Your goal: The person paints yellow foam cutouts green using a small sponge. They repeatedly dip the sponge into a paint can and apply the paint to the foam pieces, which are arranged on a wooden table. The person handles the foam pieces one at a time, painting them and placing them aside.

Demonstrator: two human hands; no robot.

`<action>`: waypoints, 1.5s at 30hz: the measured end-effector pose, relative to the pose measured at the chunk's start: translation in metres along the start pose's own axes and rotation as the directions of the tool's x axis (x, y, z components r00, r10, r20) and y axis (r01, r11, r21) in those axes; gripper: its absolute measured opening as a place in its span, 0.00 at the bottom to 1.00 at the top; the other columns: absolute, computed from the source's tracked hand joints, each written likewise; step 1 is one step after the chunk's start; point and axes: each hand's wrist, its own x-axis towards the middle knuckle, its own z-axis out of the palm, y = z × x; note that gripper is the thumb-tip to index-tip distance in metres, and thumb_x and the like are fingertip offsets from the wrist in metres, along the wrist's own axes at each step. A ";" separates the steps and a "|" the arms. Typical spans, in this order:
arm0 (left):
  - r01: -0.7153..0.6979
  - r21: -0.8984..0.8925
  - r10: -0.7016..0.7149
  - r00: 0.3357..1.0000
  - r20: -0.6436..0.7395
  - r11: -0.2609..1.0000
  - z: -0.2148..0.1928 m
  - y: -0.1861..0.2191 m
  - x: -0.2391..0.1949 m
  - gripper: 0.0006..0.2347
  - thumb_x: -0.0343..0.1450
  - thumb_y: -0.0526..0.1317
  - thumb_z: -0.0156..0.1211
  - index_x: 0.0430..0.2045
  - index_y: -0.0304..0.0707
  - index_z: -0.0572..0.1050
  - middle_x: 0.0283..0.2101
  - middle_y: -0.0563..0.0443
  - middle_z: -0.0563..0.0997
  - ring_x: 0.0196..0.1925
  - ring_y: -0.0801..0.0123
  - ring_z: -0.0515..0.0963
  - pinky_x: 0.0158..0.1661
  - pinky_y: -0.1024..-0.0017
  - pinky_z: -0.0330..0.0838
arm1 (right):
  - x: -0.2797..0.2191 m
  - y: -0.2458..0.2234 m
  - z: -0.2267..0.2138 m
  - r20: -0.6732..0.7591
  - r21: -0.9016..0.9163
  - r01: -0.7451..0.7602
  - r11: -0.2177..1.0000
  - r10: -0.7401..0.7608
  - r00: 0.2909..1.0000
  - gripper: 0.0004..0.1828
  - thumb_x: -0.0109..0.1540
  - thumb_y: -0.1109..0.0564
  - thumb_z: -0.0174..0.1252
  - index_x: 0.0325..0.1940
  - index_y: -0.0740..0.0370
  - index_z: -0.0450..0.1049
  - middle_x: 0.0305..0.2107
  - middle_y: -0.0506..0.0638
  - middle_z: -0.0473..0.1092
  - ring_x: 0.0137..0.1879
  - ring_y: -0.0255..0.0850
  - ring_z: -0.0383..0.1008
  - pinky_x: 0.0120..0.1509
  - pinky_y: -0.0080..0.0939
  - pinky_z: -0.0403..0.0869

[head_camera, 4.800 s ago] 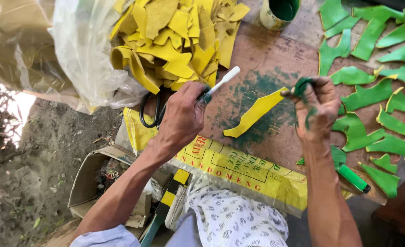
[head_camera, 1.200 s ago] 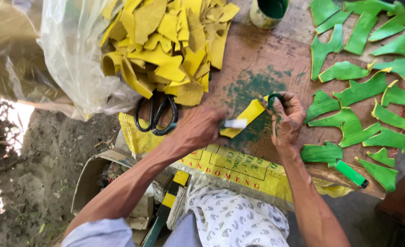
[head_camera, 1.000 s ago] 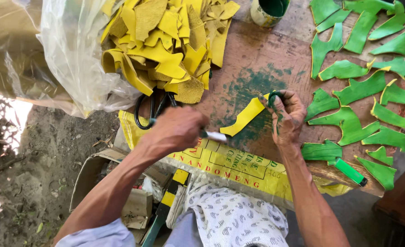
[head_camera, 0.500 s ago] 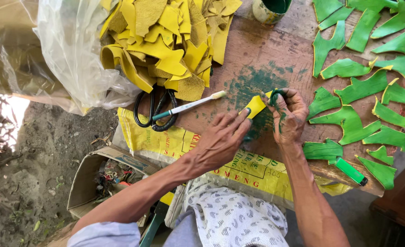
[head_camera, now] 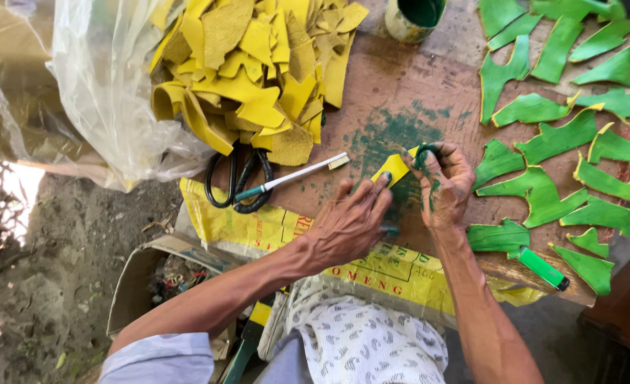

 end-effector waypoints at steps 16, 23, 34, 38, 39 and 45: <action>0.078 -0.027 -0.075 0.994 0.077 0.997 -0.003 0.013 -0.021 0.22 0.70 0.46 0.60 0.51 0.26 0.65 0.70 0.26 0.61 0.56 0.57 0.70 0.53 0.58 0.60 | 0.002 0.001 -0.002 0.050 -0.069 0.026 0.997 -0.022 0.999 0.06 0.68 0.66 0.60 0.48 0.70 0.71 0.40 0.53 0.73 0.43 0.39 0.76 0.66 0.56 0.80; 0.076 -0.089 -0.064 0.990 0.124 0.993 -0.008 0.014 -0.042 0.29 0.65 0.49 0.64 0.51 0.22 0.64 0.67 0.24 0.61 0.55 0.53 0.70 0.52 0.55 0.62 | 0.002 0.002 -0.006 0.041 -0.089 0.020 0.996 -0.017 0.999 0.07 0.68 0.66 0.60 0.49 0.70 0.71 0.40 0.53 0.73 0.43 0.39 0.76 0.65 0.55 0.79; 0.059 -0.032 -0.057 0.996 0.066 0.998 -0.010 0.016 -0.055 0.29 0.68 0.52 0.62 0.53 0.22 0.65 0.68 0.24 0.62 0.58 0.51 0.71 0.55 0.53 0.61 | 0.002 0.003 -0.005 0.038 -0.073 0.023 0.997 -0.021 0.999 0.06 0.68 0.67 0.60 0.48 0.69 0.71 0.39 0.53 0.73 0.43 0.38 0.77 0.64 0.56 0.78; 0.100 0.174 -0.090 0.994 -0.065 0.980 -0.024 0.027 -0.016 0.28 0.65 0.52 0.59 0.52 0.27 0.67 0.66 0.30 0.64 0.61 0.52 0.71 0.57 0.53 0.62 | 0.001 0.002 -0.005 0.044 -0.099 0.026 0.995 -0.021 0.999 0.06 0.68 0.67 0.59 0.48 0.69 0.71 0.39 0.53 0.73 0.44 0.39 0.78 0.64 0.56 0.80; 0.166 0.052 -0.173 0.961 0.213 0.985 -0.036 0.029 -0.014 0.25 0.70 0.53 0.53 0.52 0.27 0.67 0.61 0.29 0.69 0.59 0.51 0.72 0.60 0.53 0.60 | 0.001 0.002 -0.005 0.047 -0.102 0.022 0.995 -0.017 0.999 0.06 0.67 0.67 0.59 0.48 0.69 0.71 0.40 0.53 0.73 0.45 0.39 0.78 0.64 0.55 0.80; 0.221 -0.183 -0.196 0.970 0.143 0.958 -0.070 0.034 -0.012 0.19 0.75 0.51 0.50 0.46 0.30 0.72 0.46 0.32 0.81 0.49 0.51 0.78 0.58 0.57 0.65 | 0.000 0.001 -0.004 0.064 -0.068 0.026 0.997 -0.022 0.998 0.07 0.68 0.67 0.60 0.49 0.70 0.71 0.39 0.54 0.73 0.42 0.38 0.76 0.64 0.55 0.77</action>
